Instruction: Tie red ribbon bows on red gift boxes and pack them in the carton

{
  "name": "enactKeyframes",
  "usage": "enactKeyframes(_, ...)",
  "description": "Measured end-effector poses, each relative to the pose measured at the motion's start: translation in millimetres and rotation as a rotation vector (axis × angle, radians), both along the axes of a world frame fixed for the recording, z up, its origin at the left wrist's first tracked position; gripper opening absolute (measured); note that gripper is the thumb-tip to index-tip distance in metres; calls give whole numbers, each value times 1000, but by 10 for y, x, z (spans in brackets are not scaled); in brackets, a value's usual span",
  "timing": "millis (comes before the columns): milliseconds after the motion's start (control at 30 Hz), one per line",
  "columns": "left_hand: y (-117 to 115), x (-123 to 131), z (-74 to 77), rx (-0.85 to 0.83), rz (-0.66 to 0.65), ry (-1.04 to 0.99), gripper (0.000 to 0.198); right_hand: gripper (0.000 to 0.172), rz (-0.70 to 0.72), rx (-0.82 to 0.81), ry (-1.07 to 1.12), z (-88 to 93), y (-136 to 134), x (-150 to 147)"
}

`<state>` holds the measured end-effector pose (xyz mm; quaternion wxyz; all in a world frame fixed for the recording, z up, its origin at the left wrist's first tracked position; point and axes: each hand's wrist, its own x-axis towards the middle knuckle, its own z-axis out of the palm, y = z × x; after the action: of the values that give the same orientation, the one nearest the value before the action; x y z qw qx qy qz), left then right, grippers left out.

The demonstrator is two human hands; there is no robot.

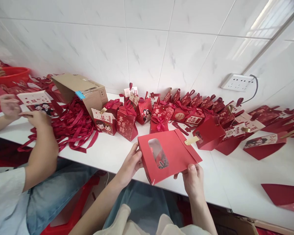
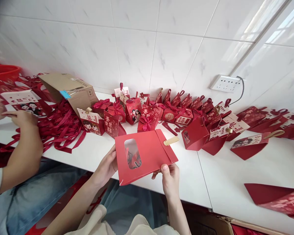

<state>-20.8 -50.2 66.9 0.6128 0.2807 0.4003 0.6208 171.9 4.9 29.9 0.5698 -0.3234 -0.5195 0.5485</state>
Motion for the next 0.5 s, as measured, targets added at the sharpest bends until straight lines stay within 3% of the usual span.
enactKeyframes(267, 122, 40, -58, -74, 137, -87, 48, 47, -53, -100, -140, 160, 38, -117)
enactKeyframes(500, 204, 50, -109, -178, 58, -218, 34, 49, -118, -226, -150, 345, 164, -295)
